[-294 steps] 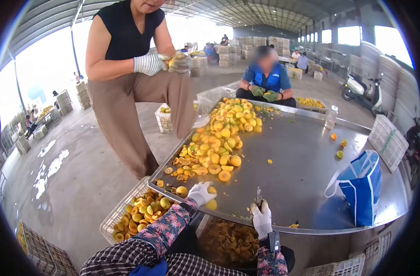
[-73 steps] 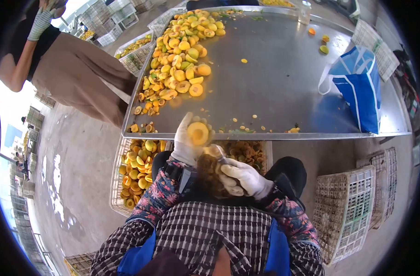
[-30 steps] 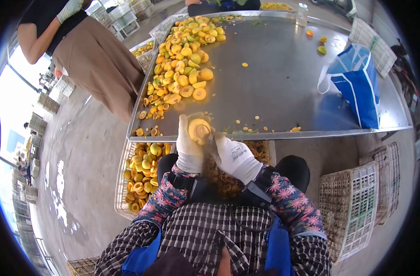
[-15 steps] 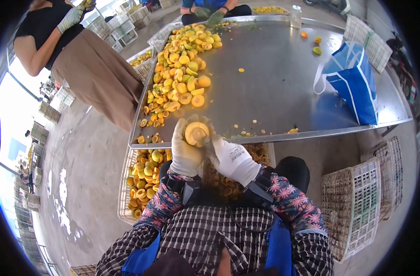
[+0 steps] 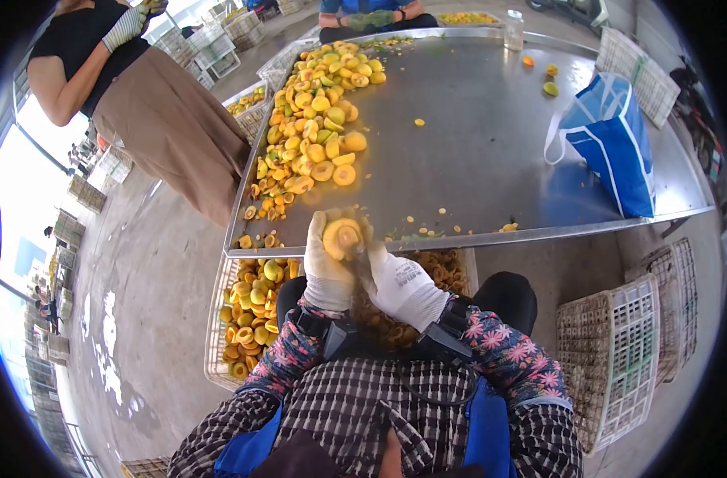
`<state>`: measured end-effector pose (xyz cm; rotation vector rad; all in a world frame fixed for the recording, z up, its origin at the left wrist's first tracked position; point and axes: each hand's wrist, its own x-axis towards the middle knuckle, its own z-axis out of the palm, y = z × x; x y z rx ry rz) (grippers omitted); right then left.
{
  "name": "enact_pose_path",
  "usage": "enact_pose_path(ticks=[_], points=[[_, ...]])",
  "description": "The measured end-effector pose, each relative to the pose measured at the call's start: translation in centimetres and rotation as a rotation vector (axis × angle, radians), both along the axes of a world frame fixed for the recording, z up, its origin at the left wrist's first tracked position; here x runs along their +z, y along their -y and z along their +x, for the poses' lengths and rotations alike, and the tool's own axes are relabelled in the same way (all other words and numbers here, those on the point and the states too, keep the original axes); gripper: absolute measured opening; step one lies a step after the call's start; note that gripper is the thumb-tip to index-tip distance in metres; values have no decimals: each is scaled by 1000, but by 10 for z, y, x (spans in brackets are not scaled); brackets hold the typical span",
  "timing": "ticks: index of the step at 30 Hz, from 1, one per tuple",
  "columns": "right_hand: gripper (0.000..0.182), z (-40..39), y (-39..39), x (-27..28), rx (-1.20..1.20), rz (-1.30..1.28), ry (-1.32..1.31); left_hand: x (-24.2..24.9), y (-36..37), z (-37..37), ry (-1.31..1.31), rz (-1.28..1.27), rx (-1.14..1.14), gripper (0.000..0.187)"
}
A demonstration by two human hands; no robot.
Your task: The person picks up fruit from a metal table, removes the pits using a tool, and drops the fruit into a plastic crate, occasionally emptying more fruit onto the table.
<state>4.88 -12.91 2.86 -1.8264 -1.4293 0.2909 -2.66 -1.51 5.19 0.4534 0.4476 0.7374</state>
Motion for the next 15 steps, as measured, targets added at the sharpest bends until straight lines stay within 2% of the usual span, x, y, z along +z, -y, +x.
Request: enact_pose_path(ticks=[3,6,9,12,15], points=[[39,-1,7,1,24,-48,29,-6,-4,-2,0,-15,-91,29],[41,-4,7,-7,-4,-49,3,-4,-5,-1,-20,-26,-86,29],[43,-14,5,-9,40,94,-270,-15,-11,0,-48,131,-108,29],[43,-7,11,-2,32,-25,-185,-17,-17,-3,-79,171,-189,33],[40,10,10,-2,105,-58,-167,-24,-21,-5,-42,480,-216,39]])
